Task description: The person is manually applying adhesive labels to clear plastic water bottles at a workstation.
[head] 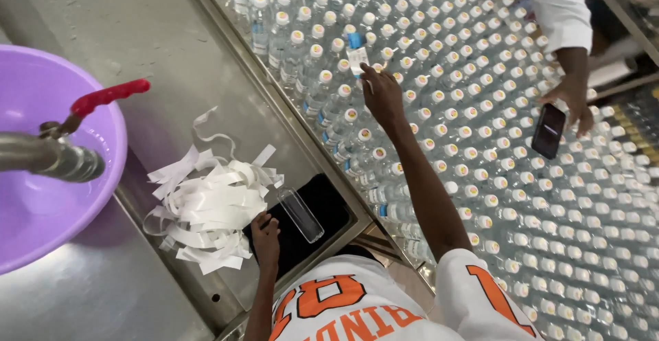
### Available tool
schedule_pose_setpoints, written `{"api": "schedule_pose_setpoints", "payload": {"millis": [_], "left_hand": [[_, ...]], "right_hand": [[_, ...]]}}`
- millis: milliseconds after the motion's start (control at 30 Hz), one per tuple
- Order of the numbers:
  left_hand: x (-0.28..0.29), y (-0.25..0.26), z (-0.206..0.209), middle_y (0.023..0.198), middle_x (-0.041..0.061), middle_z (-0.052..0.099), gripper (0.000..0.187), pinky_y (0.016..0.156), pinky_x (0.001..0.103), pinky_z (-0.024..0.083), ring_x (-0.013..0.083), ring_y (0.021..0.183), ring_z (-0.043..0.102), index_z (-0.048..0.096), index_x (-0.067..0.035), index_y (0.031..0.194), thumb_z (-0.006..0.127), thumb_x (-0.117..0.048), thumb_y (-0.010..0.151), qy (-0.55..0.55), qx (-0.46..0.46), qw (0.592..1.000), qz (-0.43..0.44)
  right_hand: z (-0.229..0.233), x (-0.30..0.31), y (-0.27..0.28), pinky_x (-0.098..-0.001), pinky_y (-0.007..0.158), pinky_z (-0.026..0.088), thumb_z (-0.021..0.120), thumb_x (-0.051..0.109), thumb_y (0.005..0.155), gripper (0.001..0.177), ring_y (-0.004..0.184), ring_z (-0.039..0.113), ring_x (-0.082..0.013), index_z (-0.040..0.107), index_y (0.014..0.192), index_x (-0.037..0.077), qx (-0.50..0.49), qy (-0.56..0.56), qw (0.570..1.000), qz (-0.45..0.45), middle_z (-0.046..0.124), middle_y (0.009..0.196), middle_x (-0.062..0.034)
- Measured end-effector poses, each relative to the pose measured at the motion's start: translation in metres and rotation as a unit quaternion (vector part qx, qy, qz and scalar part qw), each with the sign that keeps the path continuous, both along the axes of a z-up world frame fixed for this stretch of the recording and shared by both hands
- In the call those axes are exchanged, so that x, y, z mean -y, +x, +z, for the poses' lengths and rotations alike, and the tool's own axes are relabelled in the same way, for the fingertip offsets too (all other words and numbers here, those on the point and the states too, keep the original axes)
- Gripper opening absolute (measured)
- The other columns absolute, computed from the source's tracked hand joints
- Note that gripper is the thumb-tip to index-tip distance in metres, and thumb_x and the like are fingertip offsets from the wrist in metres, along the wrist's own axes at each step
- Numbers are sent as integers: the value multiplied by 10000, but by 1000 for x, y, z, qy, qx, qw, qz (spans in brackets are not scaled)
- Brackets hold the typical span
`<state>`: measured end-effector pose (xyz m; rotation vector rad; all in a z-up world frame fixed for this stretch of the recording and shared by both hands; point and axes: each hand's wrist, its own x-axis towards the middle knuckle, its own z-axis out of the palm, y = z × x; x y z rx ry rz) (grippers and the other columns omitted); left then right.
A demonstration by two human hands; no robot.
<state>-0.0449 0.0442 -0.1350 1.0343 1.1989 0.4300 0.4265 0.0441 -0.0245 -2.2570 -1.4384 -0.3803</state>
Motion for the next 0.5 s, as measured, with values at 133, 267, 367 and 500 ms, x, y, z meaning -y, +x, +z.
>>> {"api": "schedule_pose_setpoints", "payload": {"millis": [133,267,367,500], "left_hand": [[-5,13,67,1439,179,618,412,1103,409,565,299,1332,640,553,-36,1483,618,-185,1105,123,40,991,16],[-14,15,155,1590,154,574,565,1326,531,426,365,1573,495,488,-69,1541,753,-64,1041,491,103,863,-60],[-6,12,199,1609,111,581,711,1250,492,413,301,1552,493,431,-126,1615,747,-263,993,301,90,935,-166],[8,7,167,1182,80,803,443,983,381,609,218,1144,759,674,-141,1429,727,-300,1019,264,27,956,-127]], "right_hand": [[72,18,-88,-479,977,618,647,203,1110,262,1057,786,-302,687,1355,117,-35,69,997,-17,796,1290,-123],[132,50,-207,-405,809,689,654,120,1114,472,925,802,-259,553,1574,154,-242,-45,958,147,814,1227,-132],[136,70,-256,-434,826,651,578,159,1148,468,1024,805,-313,508,1609,132,-314,-75,925,199,770,1363,-179],[134,100,-283,-417,825,623,574,216,1147,463,1050,790,-289,528,1601,136,-354,-94,911,191,782,1269,-133]]}}
